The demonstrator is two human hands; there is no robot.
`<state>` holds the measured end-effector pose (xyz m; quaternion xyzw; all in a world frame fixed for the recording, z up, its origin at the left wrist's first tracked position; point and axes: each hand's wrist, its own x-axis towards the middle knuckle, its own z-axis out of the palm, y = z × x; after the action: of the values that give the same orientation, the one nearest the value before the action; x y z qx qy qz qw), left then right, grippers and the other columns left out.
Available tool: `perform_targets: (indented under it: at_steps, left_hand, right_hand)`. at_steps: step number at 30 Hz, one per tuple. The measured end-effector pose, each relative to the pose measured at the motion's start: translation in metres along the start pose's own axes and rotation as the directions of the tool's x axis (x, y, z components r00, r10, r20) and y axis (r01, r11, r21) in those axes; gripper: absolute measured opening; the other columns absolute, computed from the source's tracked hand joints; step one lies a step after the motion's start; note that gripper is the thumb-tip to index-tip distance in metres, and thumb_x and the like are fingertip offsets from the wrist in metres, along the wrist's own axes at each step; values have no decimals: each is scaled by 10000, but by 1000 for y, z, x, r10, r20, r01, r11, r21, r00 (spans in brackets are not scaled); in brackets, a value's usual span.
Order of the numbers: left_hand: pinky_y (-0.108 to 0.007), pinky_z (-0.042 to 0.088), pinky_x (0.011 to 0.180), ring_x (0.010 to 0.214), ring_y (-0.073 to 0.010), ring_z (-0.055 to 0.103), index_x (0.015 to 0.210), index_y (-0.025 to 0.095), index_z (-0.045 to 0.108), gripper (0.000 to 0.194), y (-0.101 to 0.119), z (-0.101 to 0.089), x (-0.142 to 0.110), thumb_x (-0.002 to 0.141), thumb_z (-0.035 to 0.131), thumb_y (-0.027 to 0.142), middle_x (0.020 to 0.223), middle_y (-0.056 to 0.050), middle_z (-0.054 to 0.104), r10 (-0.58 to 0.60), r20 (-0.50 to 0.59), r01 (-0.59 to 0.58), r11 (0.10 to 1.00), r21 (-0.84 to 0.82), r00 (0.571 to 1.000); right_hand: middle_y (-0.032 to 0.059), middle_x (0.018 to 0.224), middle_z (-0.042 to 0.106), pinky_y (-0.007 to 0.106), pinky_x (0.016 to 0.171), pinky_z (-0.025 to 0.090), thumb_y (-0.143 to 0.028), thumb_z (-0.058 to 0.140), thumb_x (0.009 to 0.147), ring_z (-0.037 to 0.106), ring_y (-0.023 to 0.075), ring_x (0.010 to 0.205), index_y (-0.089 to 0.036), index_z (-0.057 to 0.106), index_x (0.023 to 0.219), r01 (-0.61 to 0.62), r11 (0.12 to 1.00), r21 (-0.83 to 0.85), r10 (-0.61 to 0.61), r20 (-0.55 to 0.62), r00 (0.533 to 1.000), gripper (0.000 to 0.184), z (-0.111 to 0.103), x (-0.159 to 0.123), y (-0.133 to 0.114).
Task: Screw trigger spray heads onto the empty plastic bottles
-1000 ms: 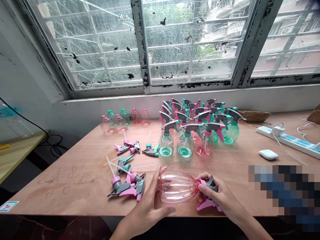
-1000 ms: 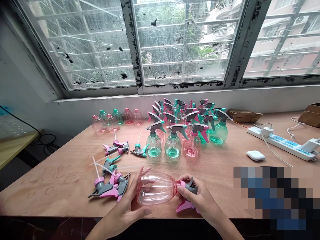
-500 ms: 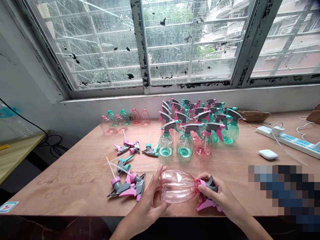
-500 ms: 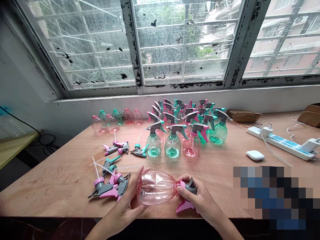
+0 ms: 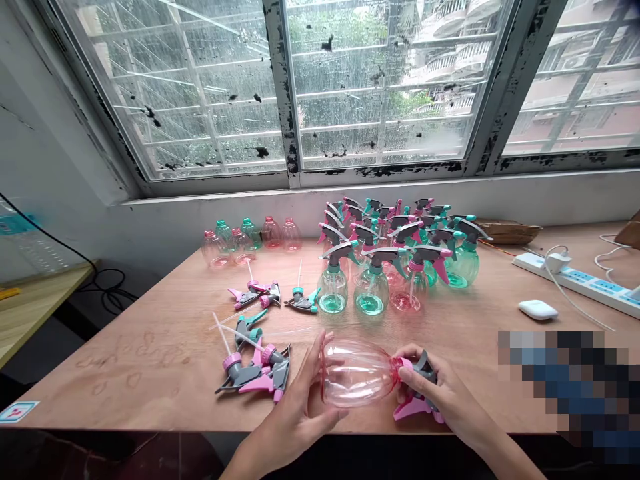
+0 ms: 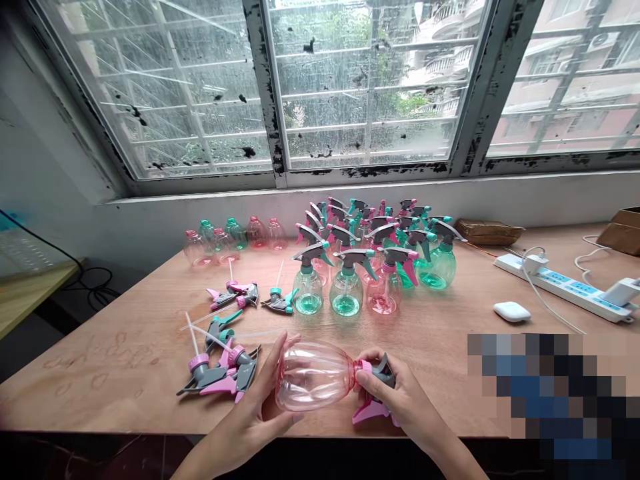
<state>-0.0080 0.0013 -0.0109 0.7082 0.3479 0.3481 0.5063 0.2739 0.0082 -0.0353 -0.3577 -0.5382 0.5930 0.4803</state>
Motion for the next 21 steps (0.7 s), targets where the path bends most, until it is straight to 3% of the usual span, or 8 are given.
perform_targets:
  at_steps: [3, 8, 14, 21]
  left_hand:
    - [-440, 338, 1207, 1449, -287, 399, 1577, 446, 22, 904, -2, -1, 0, 953, 646, 253, 1691, -48, 164, 34, 14, -34, 999, 4, 999]
    - [-429, 338, 1208, 1456, -300, 381, 1581, 425, -7, 1051, 5, 0, 0, 873, 761, 316, 1700, -50, 127, -56, -8, 56, 996, -74, 998]
    - [-427, 289, 1234, 1489, -290, 335, 1589, 398, 70, 984, 6, 1, 1, 878, 749, 366, 1701, -40, 137, -83, 3, 83, 987, -135, 997]
    - [-441, 250, 1246, 1497, -285, 313, 1584, 422, 39, 970, 1, -2, 1, 902, 724, 348, 1695, -36, 156, -62, -9, 61, 996, -63, 998]
  right_hand:
    - [16, 730, 717, 260, 637, 531, -494, 771, 950, 676, 205, 659, -175, 637, 1026, -2, 1000, 19, 2, 1, 1000, 354, -1, 0, 1]
    - [12, 715, 714, 256, 630, 531, -489, 774, 949, 673, 201, 650, -174, 632, 1028, 4, 1000, 29, -4, 11, 1000, 355, 0, 0, 1]
    - [12, 732, 717, 254, 647, 530, -519, 769, 945, 677, 202, 672, -185, 643, 1018, 2, 1000, -1, -2, -18, 1000, 364, 1, -1, -3]
    - [15, 738, 716, 262, 643, 531, -520, 760, 950, 675, 203, 668, -183, 641, 1026, 13, 1000, 0, -13, -18, 1000, 365, -1, 0, 0]
